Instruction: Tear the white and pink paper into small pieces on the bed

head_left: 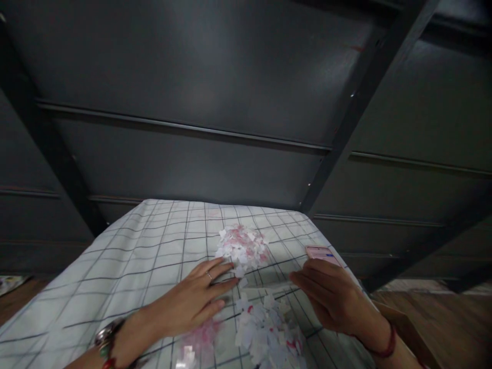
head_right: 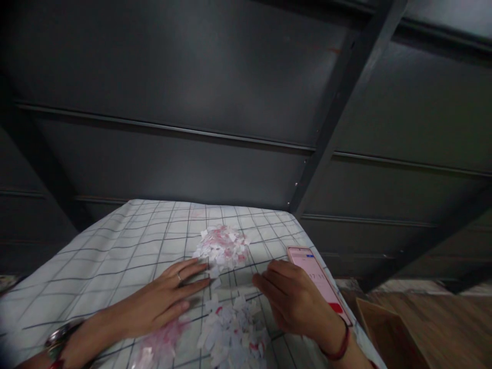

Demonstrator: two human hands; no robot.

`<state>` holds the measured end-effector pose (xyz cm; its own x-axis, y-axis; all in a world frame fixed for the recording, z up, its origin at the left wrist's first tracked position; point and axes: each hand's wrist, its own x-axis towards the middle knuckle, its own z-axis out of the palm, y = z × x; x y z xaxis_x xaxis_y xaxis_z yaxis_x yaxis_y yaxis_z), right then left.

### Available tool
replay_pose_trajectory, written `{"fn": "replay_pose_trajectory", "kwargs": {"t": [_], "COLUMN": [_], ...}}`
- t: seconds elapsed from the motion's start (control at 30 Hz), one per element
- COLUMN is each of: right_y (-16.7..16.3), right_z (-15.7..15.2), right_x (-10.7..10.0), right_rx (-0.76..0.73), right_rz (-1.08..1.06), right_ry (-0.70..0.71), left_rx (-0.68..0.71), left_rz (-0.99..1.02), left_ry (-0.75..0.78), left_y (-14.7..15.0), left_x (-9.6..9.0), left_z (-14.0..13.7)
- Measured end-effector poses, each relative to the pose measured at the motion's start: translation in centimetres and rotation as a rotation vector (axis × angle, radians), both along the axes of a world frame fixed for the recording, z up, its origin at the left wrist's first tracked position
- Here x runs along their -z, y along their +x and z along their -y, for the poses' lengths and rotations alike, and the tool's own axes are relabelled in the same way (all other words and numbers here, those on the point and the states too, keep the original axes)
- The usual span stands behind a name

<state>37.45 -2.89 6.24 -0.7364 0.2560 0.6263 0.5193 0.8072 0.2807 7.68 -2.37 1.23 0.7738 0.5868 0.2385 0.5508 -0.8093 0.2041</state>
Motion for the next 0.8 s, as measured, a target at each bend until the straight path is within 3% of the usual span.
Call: {"fn": "replay_pose_trajectory", "kwargs": {"t": [0.27, 0.8], "right_y": [0.2, 0.3], "right_z": [-0.3, -0.6], "right_x": [-0.1, 0.0], "right_rx": [0.020, 0.039], "right_rz": [-0.022, -0.020], "right_ry": [0.011, 0.004], "left_rx": [0.070, 0.093], "left_rz": [0.006, 0.071], "left_ry": [-0.160, -0.124], "left_y": [0.2, 0.5], "left_x": [-0.7, -1.6], "left_z": [0.2, 0.4]}}
